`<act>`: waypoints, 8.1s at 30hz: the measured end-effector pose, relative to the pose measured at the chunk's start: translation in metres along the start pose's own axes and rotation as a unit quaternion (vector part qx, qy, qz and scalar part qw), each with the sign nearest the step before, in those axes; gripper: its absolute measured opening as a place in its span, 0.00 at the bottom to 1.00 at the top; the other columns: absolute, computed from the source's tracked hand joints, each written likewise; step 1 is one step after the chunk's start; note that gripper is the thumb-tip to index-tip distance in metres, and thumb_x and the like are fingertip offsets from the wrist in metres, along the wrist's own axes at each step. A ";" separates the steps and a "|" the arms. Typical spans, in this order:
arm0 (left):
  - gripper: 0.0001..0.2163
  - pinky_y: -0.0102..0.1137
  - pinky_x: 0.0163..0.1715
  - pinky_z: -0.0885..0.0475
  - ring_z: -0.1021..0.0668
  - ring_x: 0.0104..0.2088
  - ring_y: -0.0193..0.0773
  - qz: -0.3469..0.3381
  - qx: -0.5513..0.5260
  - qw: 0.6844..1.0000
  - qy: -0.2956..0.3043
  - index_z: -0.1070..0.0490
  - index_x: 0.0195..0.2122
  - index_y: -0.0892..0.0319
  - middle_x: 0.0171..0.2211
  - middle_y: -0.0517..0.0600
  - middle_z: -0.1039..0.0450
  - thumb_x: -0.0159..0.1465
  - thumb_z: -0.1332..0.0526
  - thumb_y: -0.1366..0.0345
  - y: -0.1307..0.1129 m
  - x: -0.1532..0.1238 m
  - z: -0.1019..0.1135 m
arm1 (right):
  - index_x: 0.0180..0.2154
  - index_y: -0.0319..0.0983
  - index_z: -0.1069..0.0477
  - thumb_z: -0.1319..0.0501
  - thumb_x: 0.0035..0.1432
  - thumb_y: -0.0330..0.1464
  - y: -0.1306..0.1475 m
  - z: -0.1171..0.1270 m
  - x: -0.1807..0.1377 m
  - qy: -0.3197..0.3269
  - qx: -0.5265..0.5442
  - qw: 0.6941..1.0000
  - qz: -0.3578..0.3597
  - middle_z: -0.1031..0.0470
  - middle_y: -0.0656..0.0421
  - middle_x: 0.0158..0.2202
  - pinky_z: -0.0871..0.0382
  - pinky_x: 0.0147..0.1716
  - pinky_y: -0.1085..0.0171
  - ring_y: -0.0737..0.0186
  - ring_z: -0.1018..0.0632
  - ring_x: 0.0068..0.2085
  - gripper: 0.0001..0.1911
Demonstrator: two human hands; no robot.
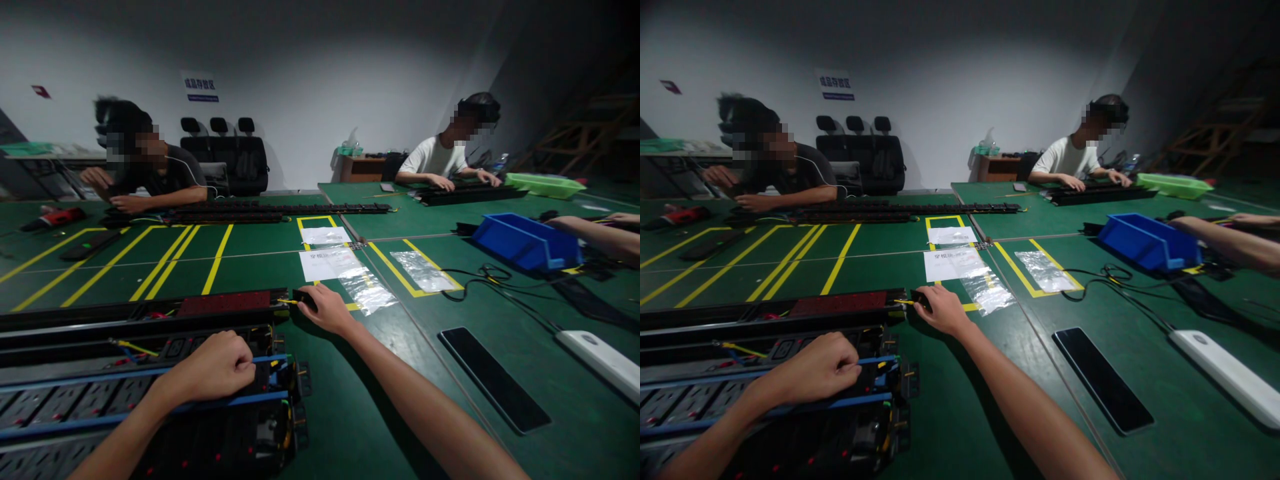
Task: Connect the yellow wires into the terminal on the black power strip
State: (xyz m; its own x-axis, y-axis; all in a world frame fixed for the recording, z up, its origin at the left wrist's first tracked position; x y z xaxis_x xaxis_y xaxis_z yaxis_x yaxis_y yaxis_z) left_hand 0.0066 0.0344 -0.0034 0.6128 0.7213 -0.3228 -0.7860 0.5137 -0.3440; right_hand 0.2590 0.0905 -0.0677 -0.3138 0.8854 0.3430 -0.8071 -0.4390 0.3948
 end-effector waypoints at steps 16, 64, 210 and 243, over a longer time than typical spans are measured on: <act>0.14 0.32 0.26 0.56 0.50 0.19 0.27 -0.001 0.000 1.000 -0.009 0.46 0.16 0.60 0.16 0.42 0.56 0.56 0.44 0.67 -0.004 -0.001 0.002 | 0.57 0.40 0.29 0.45 0.70 0.45 0.000 0.002 -0.001 -0.001 0.017 1.000 -0.002 0.24 0.53 0.50 0.31 0.51 0.64 0.63 0.25 0.52 0.22; 0.11 0.32 0.25 0.55 0.57 0.20 0.29 -0.003 -0.009 1.000 -0.026 0.45 0.16 0.60 0.17 0.42 0.64 0.50 0.42 0.70 -0.009 -0.006 0.002 | 0.57 0.40 0.29 0.46 0.70 0.45 -0.003 -0.005 -0.006 -0.029 0.002 0.999 0.036 0.24 0.53 0.48 0.27 0.48 0.61 0.61 0.22 0.49 0.22; 0.14 0.32 0.27 0.55 0.51 0.20 0.27 -0.025 0.013 0.999 -0.019 0.47 0.16 0.60 0.16 0.42 0.55 0.56 0.43 0.67 -0.009 -0.002 0.004 | 0.49 0.38 0.28 0.49 0.72 0.39 0.007 -0.010 -0.004 0.007 -0.033 0.999 0.010 0.23 0.53 0.45 0.36 0.41 0.66 0.63 0.25 0.45 0.16; 0.15 0.32 0.26 0.57 0.53 0.19 0.27 -0.045 0.009 0.998 -0.032 0.48 0.16 0.60 0.16 0.42 0.59 0.55 0.44 0.68 -0.007 -0.002 0.002 | 0.55 0.40 0.29 0.49 0.70 0.50 -0.002 0.004 -0.002 -0.055 0.073 0.987 -0.131 0.23 0.57 0.36 0.40 0.37 0.69 0.65 0.24 0.38 0.25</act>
State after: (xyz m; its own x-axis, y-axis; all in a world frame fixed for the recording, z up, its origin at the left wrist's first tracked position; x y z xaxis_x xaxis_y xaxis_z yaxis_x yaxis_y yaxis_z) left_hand 0.0110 0.0306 0.0017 0.6743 0.7002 -0.2345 -0.7303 0.5853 -0.3523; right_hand 0.2636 0.0889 -0.0656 -0.0422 0.9531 0.2997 -0.7697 -0.2223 0.5984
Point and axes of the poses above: each hand's wrist, its own x-axis towards the middle knuckle, its own z-axis out of the back of the hand, y = z × x, the point moved 4 cm from there along x, towards the middle knuckle
